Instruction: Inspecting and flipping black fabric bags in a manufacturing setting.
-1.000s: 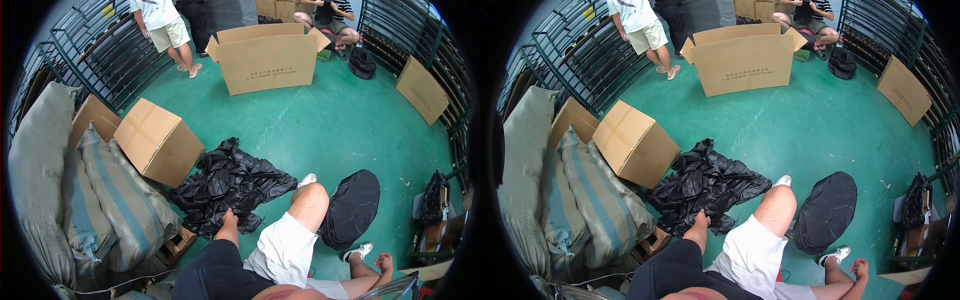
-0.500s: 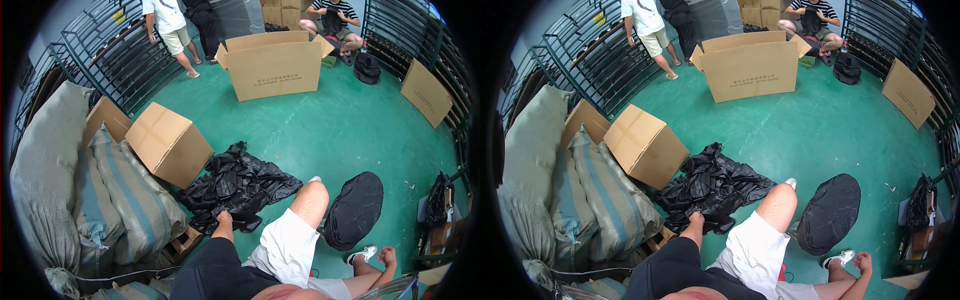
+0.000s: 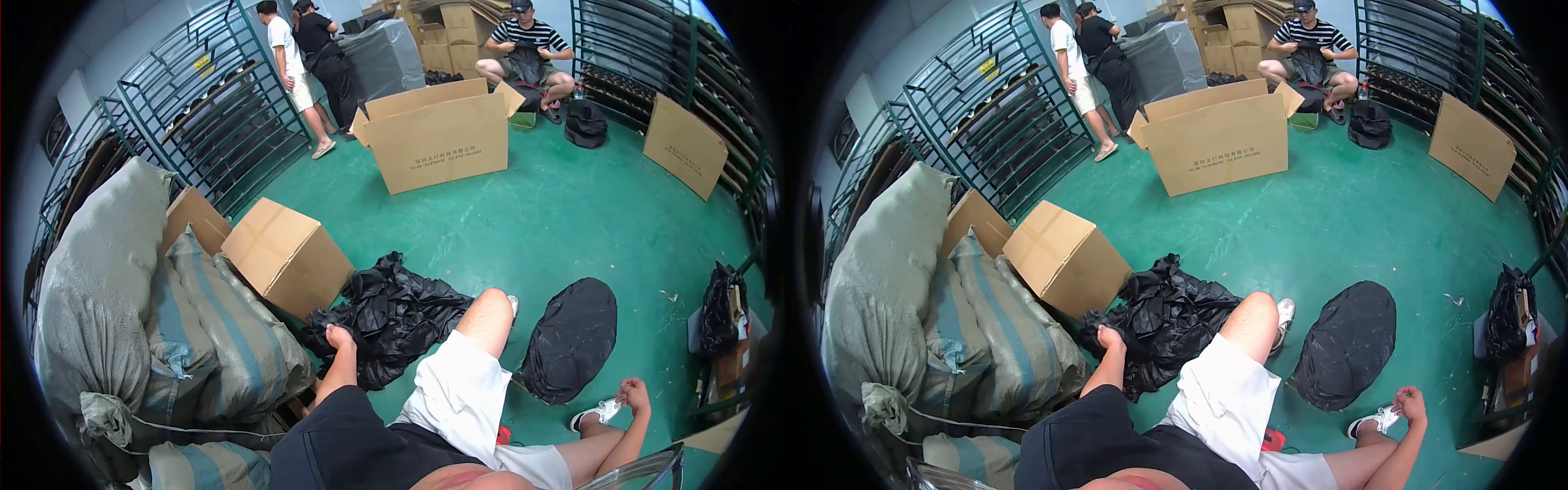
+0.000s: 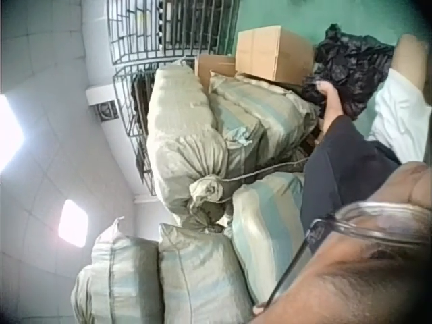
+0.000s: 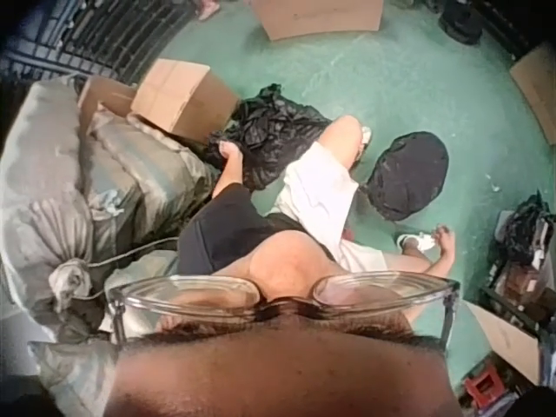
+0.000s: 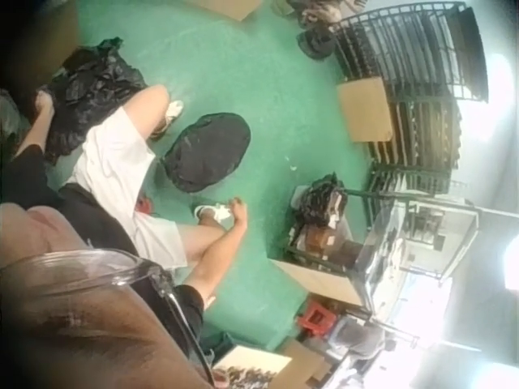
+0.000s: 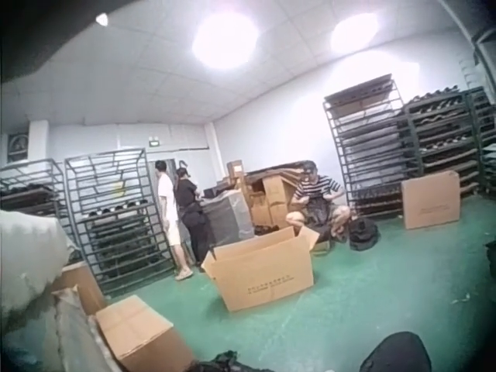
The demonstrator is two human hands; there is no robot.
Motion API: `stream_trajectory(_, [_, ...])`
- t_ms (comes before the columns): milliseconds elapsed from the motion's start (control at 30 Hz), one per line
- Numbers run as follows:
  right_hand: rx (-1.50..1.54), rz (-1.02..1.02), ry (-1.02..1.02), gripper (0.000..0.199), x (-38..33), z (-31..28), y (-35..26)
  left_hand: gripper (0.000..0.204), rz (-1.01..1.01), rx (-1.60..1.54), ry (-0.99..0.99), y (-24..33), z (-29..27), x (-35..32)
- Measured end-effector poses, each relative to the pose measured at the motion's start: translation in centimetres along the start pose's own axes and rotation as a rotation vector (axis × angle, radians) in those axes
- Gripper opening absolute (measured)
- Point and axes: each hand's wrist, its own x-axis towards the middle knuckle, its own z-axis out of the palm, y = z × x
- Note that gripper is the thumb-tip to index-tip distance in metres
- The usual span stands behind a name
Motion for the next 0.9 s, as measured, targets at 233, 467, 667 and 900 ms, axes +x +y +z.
stream_trajectory(233, [-0.013, -0.063, -0.005, 0.018, -0.6, -0.5, 0.2, 0.048, 0.321, -0.199, -0.191, 9.4, 2.4, -3.2])
stream_trajectory(467, [-0.027, -0.104, 0.026, 0.014, -1.2, -0.5, 0.5, 0.038, 0.548, -0.603, -0.723, 22.2, 5.4, -10.5])
stream_trajectory(667, [-0.058, -0.090, 0.022, 0.015, -1.9, 0.1, -0.4, 0.037, 0.425, -0.873, -1.243, 33.5, 6.5, -22.6])
stream_trajectory(900, [-0.186, -0.234, 0.051, 0.019, -2.2, 1.8, -1.8, 0.043, -0.057, -0.878, -1.766, 38.4, 7.0, -37.8])
